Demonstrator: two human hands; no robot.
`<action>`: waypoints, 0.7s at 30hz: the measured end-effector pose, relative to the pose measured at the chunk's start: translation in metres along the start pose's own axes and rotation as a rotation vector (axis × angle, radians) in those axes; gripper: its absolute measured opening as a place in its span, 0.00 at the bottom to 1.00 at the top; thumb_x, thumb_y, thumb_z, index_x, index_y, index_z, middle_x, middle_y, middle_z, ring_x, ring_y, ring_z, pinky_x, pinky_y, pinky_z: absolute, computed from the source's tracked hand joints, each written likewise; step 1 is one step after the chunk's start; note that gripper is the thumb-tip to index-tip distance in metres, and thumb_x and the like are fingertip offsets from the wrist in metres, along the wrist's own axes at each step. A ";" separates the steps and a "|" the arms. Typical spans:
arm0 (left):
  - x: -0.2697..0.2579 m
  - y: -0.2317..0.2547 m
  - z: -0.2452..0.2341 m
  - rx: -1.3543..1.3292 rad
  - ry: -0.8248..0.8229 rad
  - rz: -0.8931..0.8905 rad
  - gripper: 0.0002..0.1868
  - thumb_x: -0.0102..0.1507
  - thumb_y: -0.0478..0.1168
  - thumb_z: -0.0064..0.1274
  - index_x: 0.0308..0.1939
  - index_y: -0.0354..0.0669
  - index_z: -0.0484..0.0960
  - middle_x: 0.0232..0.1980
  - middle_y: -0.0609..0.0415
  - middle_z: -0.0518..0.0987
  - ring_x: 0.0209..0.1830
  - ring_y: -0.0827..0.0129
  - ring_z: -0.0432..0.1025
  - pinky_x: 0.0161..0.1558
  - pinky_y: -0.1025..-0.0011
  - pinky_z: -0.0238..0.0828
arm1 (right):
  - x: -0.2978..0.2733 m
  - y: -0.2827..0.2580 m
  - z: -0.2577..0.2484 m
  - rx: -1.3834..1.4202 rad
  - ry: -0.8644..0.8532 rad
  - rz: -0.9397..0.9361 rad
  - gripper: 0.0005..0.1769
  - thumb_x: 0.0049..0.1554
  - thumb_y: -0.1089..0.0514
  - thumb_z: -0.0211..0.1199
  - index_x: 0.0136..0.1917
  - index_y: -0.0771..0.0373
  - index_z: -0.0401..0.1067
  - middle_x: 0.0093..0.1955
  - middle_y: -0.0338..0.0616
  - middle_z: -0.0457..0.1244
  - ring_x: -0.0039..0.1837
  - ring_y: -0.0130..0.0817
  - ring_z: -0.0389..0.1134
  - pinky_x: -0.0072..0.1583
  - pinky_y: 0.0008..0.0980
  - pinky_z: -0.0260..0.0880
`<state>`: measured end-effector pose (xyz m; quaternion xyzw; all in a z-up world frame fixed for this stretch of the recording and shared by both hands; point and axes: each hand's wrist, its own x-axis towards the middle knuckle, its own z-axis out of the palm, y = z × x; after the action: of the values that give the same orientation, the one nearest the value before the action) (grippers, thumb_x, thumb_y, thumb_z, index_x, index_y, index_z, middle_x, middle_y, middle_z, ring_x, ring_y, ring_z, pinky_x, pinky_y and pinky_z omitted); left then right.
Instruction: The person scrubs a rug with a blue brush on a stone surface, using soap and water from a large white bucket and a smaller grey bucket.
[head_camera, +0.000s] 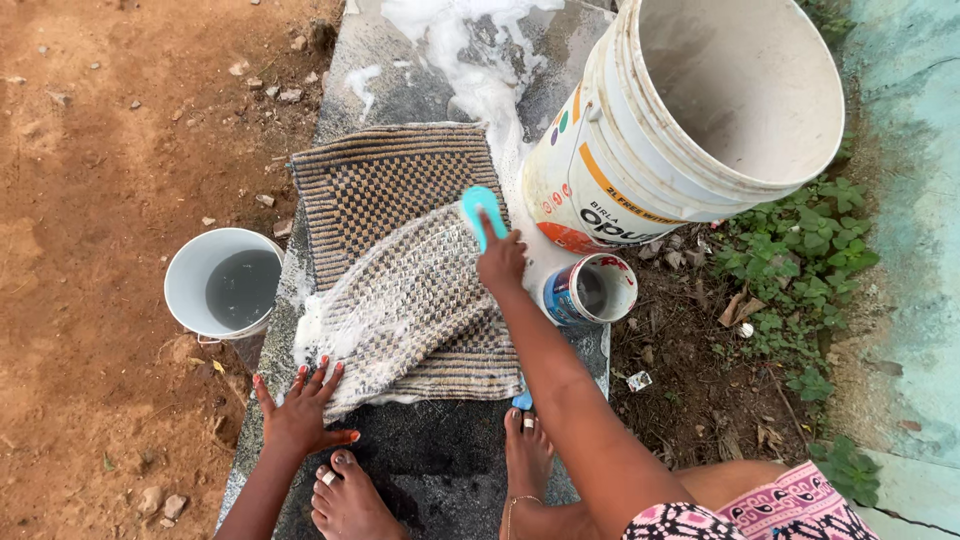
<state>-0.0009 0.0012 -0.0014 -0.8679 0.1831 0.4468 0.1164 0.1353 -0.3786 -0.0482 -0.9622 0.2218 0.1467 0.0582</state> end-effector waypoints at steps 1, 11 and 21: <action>0.001 -0.001 -0.002 0.002 0.006 -0.002 0.70 0.47 0.87 0.51 0.79 0.76 0.25 0.85 0.69 0.33 0.83 0.66 0.38 0.69 0.26 0.15 | 0.007 0.006 -0.007 0.001 -0.057 0.140 0.52 0.61 0.51 0.61 0.84 0.25 0.31 0.72 0.64 0.51 0.56 0.49 0.61 0.45 0.36 0.59; -0.005 0.001 -0.006 -0.002 -0.024 -0.009 0.70 0.48 0.85 0.53 0.79 0.74 0.26 0.85 0.69 0.31 0.84 0.66 0.34 0.69 0.26 0.12 | -0.184 -0.117 0.066 -0.017 -0.197 -0.746 0.50 0.59 0.66 0.53 0.79 0.17 0.39 0.69 0.71 0.51 0.52 0.46 0.60 0.40 0.27 0.67; -0.007 0.002 -0.004 -0.071 -0.003 0.000 0.74 0.45 0.83 0.58 0.80 0.75 0.25 0.85 0.68 0.32 0.84 0.64 0.35 0.69 0.27 0.13 | -0.061 -0.026 0.019 0.134 0.029 0.075 0.56 0.56 0.53 0.68 0.82 0.24 0.34 0.73 0.73 0.47 0.58 0.51 0.63 0.45 0.32 0.72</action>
<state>-0.0030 -0.0007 0.0066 -0.8709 0.1666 0.4543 0.0858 0.0895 -0.3269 -0.0461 -0.9492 0.2677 0.1198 0.1139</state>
